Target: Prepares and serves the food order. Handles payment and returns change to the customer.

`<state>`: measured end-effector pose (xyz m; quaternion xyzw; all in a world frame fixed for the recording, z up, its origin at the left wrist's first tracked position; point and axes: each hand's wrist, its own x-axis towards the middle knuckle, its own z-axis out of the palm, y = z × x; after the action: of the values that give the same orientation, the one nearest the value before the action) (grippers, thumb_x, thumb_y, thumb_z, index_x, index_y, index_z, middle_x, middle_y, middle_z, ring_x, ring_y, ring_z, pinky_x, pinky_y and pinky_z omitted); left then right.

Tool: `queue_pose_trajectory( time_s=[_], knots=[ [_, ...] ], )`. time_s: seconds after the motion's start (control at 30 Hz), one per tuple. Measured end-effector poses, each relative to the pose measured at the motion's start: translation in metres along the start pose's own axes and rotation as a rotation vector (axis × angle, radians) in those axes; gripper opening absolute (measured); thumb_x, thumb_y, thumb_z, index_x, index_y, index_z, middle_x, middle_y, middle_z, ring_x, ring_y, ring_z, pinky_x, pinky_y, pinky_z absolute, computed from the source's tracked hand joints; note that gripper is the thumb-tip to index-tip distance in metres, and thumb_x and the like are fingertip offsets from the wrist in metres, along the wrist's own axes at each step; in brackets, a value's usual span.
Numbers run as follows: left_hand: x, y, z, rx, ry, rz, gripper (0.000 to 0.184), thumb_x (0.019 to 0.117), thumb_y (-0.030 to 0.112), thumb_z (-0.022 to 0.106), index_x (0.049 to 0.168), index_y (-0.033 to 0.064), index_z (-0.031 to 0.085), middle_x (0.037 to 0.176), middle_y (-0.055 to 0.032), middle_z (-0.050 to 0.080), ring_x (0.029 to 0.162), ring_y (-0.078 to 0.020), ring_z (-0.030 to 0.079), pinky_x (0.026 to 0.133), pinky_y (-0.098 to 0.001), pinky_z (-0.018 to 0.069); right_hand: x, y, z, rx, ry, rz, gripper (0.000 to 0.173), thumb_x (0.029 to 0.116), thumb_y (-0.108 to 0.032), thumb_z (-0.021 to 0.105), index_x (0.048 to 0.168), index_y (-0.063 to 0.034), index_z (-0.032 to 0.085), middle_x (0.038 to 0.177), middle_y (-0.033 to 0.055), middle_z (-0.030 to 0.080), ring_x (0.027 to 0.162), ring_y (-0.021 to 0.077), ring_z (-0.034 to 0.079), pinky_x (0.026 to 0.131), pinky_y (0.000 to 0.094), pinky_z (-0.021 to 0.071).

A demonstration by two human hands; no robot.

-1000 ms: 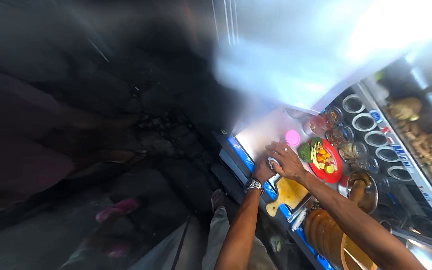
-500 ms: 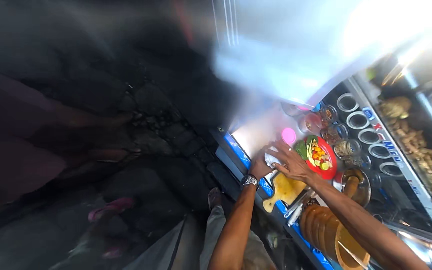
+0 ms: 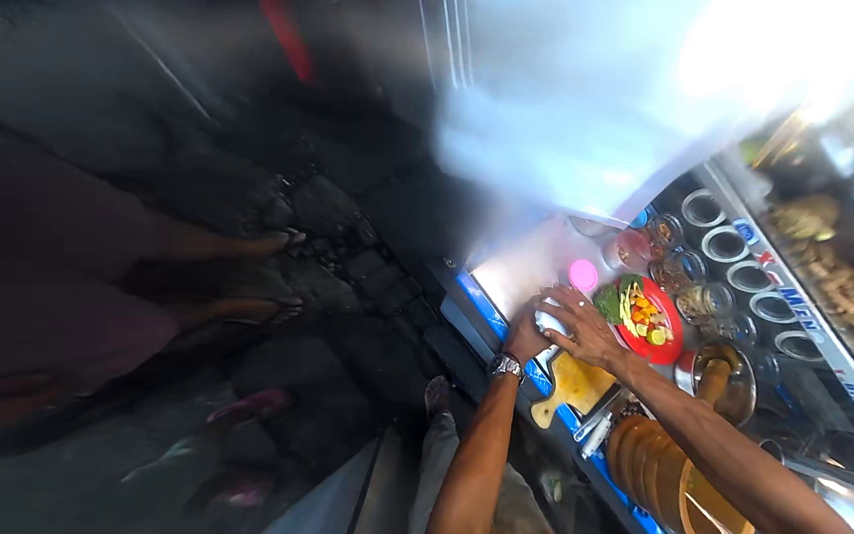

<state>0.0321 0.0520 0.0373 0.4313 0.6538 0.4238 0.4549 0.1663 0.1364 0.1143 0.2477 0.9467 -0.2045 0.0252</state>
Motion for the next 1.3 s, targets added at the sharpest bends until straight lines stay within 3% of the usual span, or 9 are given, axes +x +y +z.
queue_pose_trajectory(
  time_s=[0.07,0.2,0.27,0.4,0.6,0.8,0.9,1.17,1.3],
  knots=[
    [0.000,0.001,0.000,-0.002,0.002,0.015,0.079,0.0755,0.022,0.085,0.142,-0.0046,0.051,0.132,-0.0243,0.063,0.126,-0.0316,0.060,0.111,-0.0433,0.0441,0.000,0.001,0.000,-0.020,0.013,-0.007,0.046,0.1043,-0.049,0.047,0.143,-0.0271,0.062,0.158,0.0021,0.048,0.153,0.0249,0.032,0.126,0.0498,0.0262],
    [0.003,-0.010,0.005,-0.034,0.041,0.127,0.074,0.0737,0.019,0.084,0.136,-0.0083,0.056,0.131,-0.0250,0.064,0.126,-0.0327,0.061,0.111,-0.0452,0.0451,0.000,-0.002,0.009,-0.076,0.081,0.005,0.042,0.1020,-0.044,0.051,0.137,-0.0278,0.066,0.154,0.0053,0.053,0.149,0.0279,0.040,0.118,0.0470,0.0389],
    [0.003,-0.011,0.004,-0.037,0.043,0.144,0.073,0.0735,0.017,0.083,0.135,-0.0095,0.056,0.131,-0.0262,0.063,0.126,-0.0336,0.060,0.111,-0.0447,0.0442,0.001,-0.002,0.011,-0.101,0.086,-0.001,0.042,0.1019,-0.043,0.050,0.137,-0.0272,0.066,0.154,0.0060,0.052,0.149,0.0290,0.040,0.118,0.0475,0.0382],
    [0.002,-0.010,0.004,-0.025,0.079,0.158,0.077,0.0719,0.022,0.085,0.134,-0.0120,0.056,0.131,-0.0273,0.064,0.127,-0.0336,0.060,0.113,-0.0417,0.0430,0.006,0.005,0.002,-0.104,0.016,-0.090,0.047,0.1047,-0.048,0.043,0.142,-0.0267,0.062,0.155,0.0031,0.051,0.152,0.0285,0.036,0.124,0.0569,0.0260],
    [0.002,-0.011,0.005,-0.028,0.138,0.194,0.079,0.0689,0.023,0.089,0.132,-0.0133,0.058,0.128,-0.0274,0.065,0.124,-0.0337,0.063,0.112,-0.0408,0.0447,0.014,0.017,0.006,-0.061,0.059,-0.259,0.041,0.1068,-0.043,0.039,0.134,-0.0297,0.067,0.148,0.0067,0.059,0.146,0.0321,0.045,0.119,0.0557,0.0352],
    [-0.001,-0.007,0.004,-0.065,0.103,0.177,0.071,0.0726,0.020,0.087,0.131,-0.0109,0.060,0.131,-0.0256,0.064,0.127,-0.0313,0.060,0.114,-0.0395,0.0426,0.018,0.012,0.005,-0.089,0.032,-0.242,0.044,0.1065,-0.041,0.035,0.124,-0.0226,0.071,0.141,0.0067,0.063,0.144,0.0327,0.046,0.119,0.0598,0.0318],
    [-0.004,-0.001,0.004,-0.090,0.130,0.168,0.062,0.0703,0.019,0.088,0.121,-0.0087,0.067,0.124,-0.0235,0.068,0.119,-0.0289,0.064,0.108,-0.0385,0.0465,0.024,0.013,0.001,-0.070,0.027,-0.294,0.047,0.1075,-0.040,0.031,0.119,-0.0207,0.073,0.137,0.0038,0.066,0.143,0.0302,0.048,0.120,0.0571,0.0329],
    [-0.009,0.002,0.010,-0.046,0.177,0.167,0.065,0.0737,0.018,0.086,0.127,-0.0112,0.062,0.126,-0.0245,0.067,0.121,-0.0294,0.064,0.110,-0.0384,0.0463,0.021,0.012,0.017,-0.114,0.226,-0.312,0.045,0.1060,-0.037,0.033,0.111,-0.0203,0.074,0.127,0.0041,0.070,0.131,0.0263,0.059,0.112,0.0468,0.0440],
    [-0.010,0.001,0.012,-0.035,0.181,0.161,0.066,0.0766,0.017,0.083,0.131,-0.0119,0.059,0.130,-0.0255,0.065,0.125,-0.0298,0.062,0.112,-0.0379,0.0435,0.018,0.002,0.023,-0.132,0.272,-0.167,0.046,0.1055,-0.037,0.032,0.111,-0.0192,0.074,0.129,0.0042,0.069,0.131,0.0263,0.058,0.111,0.0464,0.0436]
  ],
)
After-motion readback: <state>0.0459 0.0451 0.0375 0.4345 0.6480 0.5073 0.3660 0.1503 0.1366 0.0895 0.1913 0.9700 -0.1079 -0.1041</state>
